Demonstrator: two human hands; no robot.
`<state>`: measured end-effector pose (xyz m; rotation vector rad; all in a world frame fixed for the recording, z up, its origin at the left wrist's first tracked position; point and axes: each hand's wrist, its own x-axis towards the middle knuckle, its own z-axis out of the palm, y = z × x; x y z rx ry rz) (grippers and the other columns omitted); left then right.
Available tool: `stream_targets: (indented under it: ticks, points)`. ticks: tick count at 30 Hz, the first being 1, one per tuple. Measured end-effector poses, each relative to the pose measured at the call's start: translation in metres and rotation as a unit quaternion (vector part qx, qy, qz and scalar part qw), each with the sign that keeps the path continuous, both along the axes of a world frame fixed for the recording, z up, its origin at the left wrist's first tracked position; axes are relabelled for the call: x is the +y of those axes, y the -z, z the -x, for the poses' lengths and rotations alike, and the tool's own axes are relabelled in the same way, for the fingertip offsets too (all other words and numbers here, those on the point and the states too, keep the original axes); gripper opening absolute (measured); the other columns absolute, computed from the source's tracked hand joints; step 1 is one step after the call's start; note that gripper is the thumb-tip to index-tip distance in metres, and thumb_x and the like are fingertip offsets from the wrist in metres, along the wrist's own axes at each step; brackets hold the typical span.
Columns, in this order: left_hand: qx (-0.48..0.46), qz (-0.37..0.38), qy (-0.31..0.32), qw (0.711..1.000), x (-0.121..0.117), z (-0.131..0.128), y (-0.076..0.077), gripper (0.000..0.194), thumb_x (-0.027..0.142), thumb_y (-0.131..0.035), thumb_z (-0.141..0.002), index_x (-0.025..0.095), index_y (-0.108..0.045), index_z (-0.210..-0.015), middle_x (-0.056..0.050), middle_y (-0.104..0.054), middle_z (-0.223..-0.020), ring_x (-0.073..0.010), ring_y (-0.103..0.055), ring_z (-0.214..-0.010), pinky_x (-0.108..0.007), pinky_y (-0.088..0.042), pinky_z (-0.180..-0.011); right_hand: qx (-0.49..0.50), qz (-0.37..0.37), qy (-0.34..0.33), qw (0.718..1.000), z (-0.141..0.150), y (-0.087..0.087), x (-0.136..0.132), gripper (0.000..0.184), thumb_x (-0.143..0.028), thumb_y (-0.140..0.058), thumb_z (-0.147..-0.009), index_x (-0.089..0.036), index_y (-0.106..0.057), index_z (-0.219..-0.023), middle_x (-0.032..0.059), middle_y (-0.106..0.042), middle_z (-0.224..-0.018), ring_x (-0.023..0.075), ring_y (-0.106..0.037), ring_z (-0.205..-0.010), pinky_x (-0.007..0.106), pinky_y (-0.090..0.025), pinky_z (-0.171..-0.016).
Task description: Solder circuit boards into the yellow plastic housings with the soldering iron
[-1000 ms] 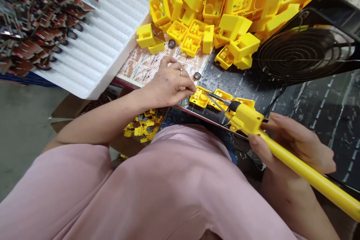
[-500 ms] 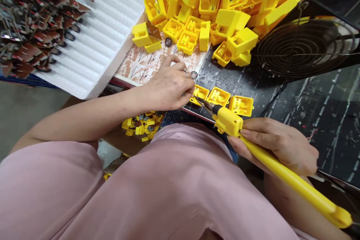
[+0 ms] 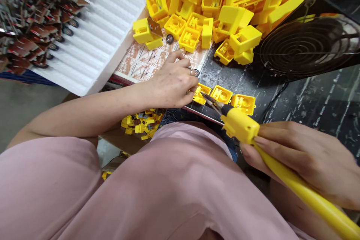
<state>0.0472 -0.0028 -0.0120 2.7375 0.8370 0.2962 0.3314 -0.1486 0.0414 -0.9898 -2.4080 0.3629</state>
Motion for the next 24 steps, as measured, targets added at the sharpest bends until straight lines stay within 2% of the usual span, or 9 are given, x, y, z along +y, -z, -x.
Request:
stream_targets:
  ticks: [1,3,5,7,11,17,19,21,24]
  points:
    - [-0.001,-0.002,0.003,1.0,0.0,0.0,0.0,0.022,0.027,-0.058,-0.087,0.023,-0.073,-0.071,-0.001,-0.065,-0.068,-0.0254,-0.066,-0.092,-0.064,-0.042,-0.116,-0.011,-0.001,-0.03,0.999,-0.005,-0.001,0.001,0.008,-0.026,-0.068,-0.106,-0.025,-0.076,-0.102,0.0015,-0.079,-0.088,0.013,-0.075,-0.072,0.021,-0.059,-0.06]
    - [-0.004,-0.007,0.006,1.0,0.001,0.001,0.001,0.022,0.027,-0.058,-0.087,0.023,-0.073,-0.071,-0.001,-0.067,-0.069,-0.0259,-0.067,-0.093,-0.063,-0.043,-0.116,-0.013,-0.009,0.01,1.0,-0.006,0.001,-0.001,0.014,-0.027,-0.068,-0.106,-0.025,-0.073,-0.094,0.0008,-0.077,-0.082,0.0123,-0.071,-0.065,0.023,-0.056,-0.056]
    - [-0.008,-0.011,0.005,1.0,0.0,0.001,0.001,0.021,0.026,-0.059,-0.087,0.022,-0.073,-0.071,-0.001,-0.068,-0.07,-0.0264,-0.067,-0.094,-0.063,-0.043,-0.115,0.032,-0.03,0.106,0.993,0.002,0.008,-0.007,0.021,-0.024,-0.063,-0.108,-0.024,-0.07,-0.088,0.0018,-0.075,-0.08,0.0137,-0.072,-0.069,0.026,-0.061,-0.065]
    - [-0.008,-0.014,0.005,1.0,0.0,0.001,0.0,0.021,0.026,-0.059,-0.086,0.022,-0.073,-0.071,-0.002,-0.068,-0.071,-0.027,-0.068,-0.095,-0.062,-0.044,-0.115,0.057,-0.033,0.129,0.989,0.012,0.016,-0.013,0.02,-0.023,-0.063,-0.108,-0.024,-0.069,-0.088,0.0018,-0.075,-0.081,0.0143,-0.073,-0.073,0.027,-0.062,-0.07]
    - [-0.002,-0.013,0.004,1.0,-0.001,0.001,0.0,0.021,0.026,-0.059,-0.087,0.022,-0.071,-0.07,-0.002,-0.067,-0.069,-0.0275,-0.069,-0.095,-0.063,-0.045,-0.114,0.071,-0.039,0.089,0.993,0.021,0.026,-0.011,0.01,-0.016,-0.072,-0.101,-0.022,-0.068,-0.095,0.0012,-0.077,-0.086,0.0128,-0.075,-0.075,0.025,-0.062,-0.072]
    - [0.015,-0.018,0.001,1.0,-0.001,-0.001,-0.003,0.022,0.026,-0.058,-0.088,0.022,-0.069,-0.069,-0.002,-0.067,-0.069,-0.0279,-0.069,-0.096,-0.063,-0.044,-0.115,0.086,-0.076,0.07,0.991,0.025,0.024,-0.001,0.028,-0.01,-0.086,-0.089,-0.023,-0.064,-0.099,-0.0004,-0.076,-0.084,0.014,-0.073,-0.074,0.028,-0.063,-0.07]
    - [0.033,-0.026,0.007,0.999,0.0,-0.001,-0.004,0.024,0.027,-0.057,-0.089,0.022,-0.069,-0.07,-0.003,-0.066,-0.068,-0.0283,-0.068,-0.096,-0.063,-0.044,-0.115,0.081,-0.064,0.069,0.992,0.024,0.02,-0.004,0.021,-0.014,-0.083,-0.093,-0.024,-0.065,-0.099,0.0005,-0.077,-0.085,0.0138,-0.073,-0.074,0.028,-0.062,-0.071]
    - [0.038,-0.029,0.011,0.999,0.001,-0.001,-0.005,0.024,0.028,-0.056,-0.089,0.022,-0.07,-0.071,-0.003,-0.066,-0.068,-0.0283,-0.068,-0.096,-0.064,-0.044,-0.116,0.095,-0.048,0.1,0.989,0.02,0.017,-0.009,0.008,-0.022,-0.073,-0.102,-0.024,-0.067,-0.098,0.0018,-0.076,-0.085,0.0141,-0.073,-0.076,0.028,-0.062,-0.072]
    - [0.028,-0.023,0.013,0.999,0.001,0.0,-0.003,0.022,0.028,-0.057,-0.088,0.023,-0.072,-0.073,-0.002,-0.067,-0.07,-0.0285,-0.068,-0.097,-0.063,-0.044,-0.116,0.088,-0.03,0.15,0.984,0.011,0.022,-0.014,0.025,-0.037,-0.06,-0.111,-0.026,-0.069,-0.09,0.0021,-0.075,-0.08,0.0142,-0.073,-0.074,0.028,-0.061,-0.069]
